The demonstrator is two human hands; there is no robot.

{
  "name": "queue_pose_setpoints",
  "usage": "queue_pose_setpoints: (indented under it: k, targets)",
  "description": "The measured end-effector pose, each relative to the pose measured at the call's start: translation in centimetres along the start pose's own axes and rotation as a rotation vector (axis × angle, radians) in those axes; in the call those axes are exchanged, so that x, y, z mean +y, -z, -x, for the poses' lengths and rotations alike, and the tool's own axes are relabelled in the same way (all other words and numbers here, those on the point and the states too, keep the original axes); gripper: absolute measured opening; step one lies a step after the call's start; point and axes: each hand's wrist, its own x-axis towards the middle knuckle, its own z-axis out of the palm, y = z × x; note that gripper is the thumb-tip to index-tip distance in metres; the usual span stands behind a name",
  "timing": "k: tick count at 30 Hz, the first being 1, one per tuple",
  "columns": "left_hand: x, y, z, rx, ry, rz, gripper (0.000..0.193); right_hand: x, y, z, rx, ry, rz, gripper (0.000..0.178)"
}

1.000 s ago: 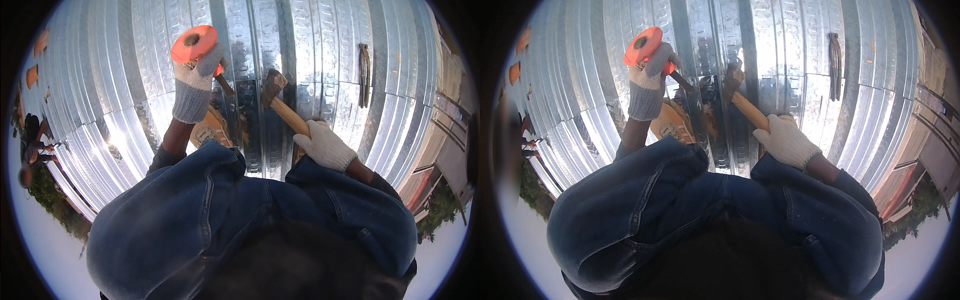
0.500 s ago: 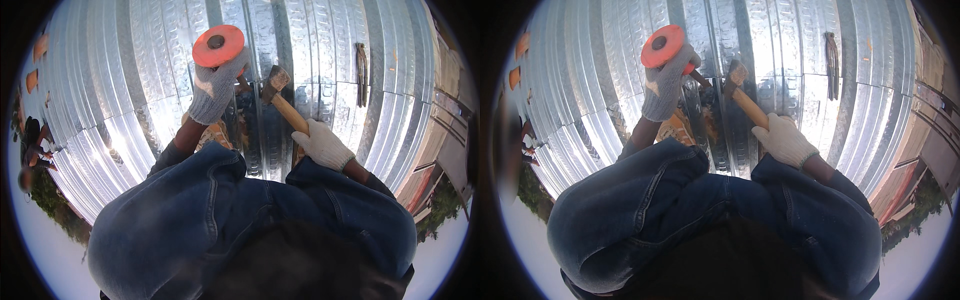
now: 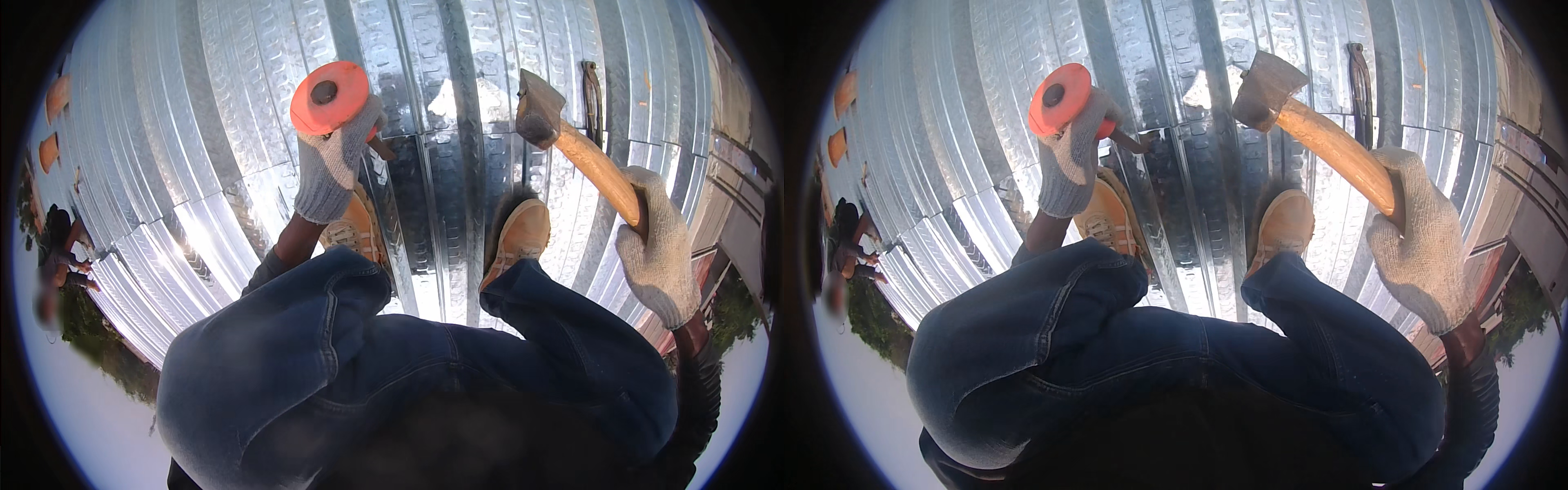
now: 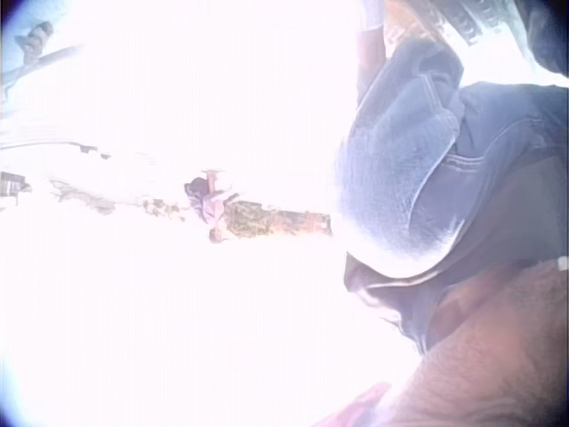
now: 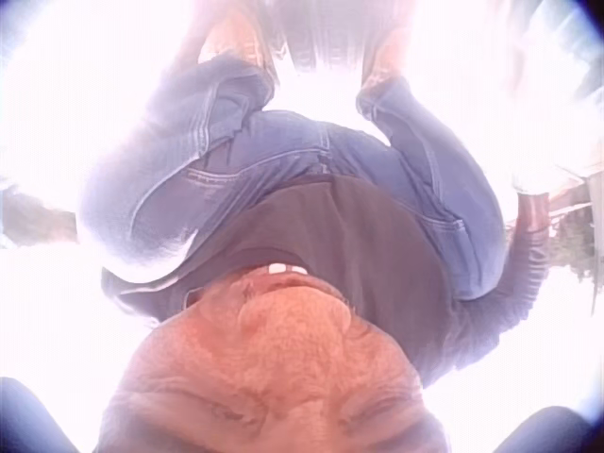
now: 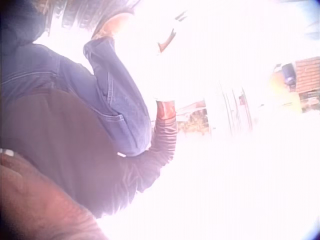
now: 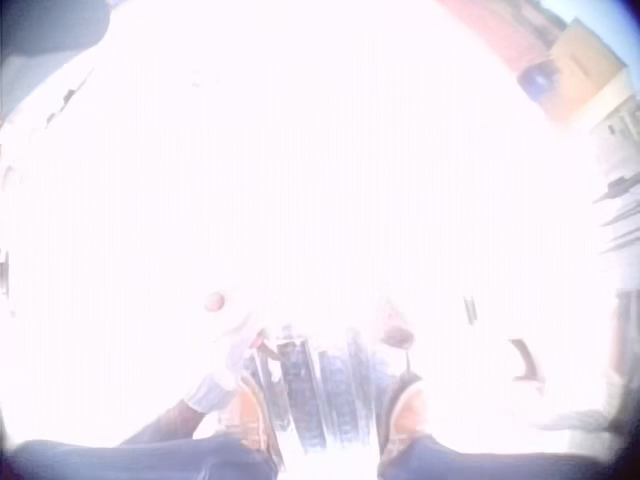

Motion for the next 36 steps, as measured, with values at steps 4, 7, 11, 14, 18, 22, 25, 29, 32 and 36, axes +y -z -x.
queue_pose_setpoints:
  k: [4,7,11,14,18,22,25,29,32,36]
  targets:
    - [-0.9,-0.9,-0.9,-0.007,-0.067,0.056,0.021,-1.0,-1.1,0.5,-0.242,-0.424,-0.362,0.038]
    - [-0.1,-2.3,-2.1,0.004,-0.044,0.089,0.005,-3.2,-8.8,1.0,-0.120,-0.270,-0.464,0.037]
    - [-0.4,-3.6,-4.3,0.013,0.028,0.384,0.010,-4.2,-18.9,1.2,-0.198,-0.573,-0.767,0.034]
    - [1.2,-3.9,-5.4,-0.008,0.028,0.236,0.012,-4.9,-23.4,1.0,-0.104,-0.603,-0.848,0.034]
    - [-0.8,-3.6,-7.0,-0.040,-0.054,0.147,0.014,-5.3,-25.2,0.6,0.086,-0.517,-0.823,0.036]
    - [-2.5,-1.2,-9.2,-0.196,-0.405,-0.155,0.015,-5.0,-25.8,-1.7,0.039,-0.508,-0.732,0.038]
    - [-2.7,-1.2,-9.6,-0.196,-0.337,0.073,0.017,-4.4,-26.8,-1.9,0.036,-0.496,-0.600,0.037]
    - [-2.1,-0.7,-9.3,-0.246,-0.289,0.172,0.021,-4.3,-27.6,-1.1,0.219,-0.475,-0.765,0.035]
    - [-3.0,0.0,-8.9,-0.268,-0.481,-0.079,0.020,-4.8,-29.1,-0.7,0.248,-0.468,-0.734,0.035]
    - [-1.7,-1.0,-9.0,-0.258,-0.516,-0.008,0.014,-4.1,-28.8,-2.4,0.146,-0.513,-0.656,0.037]
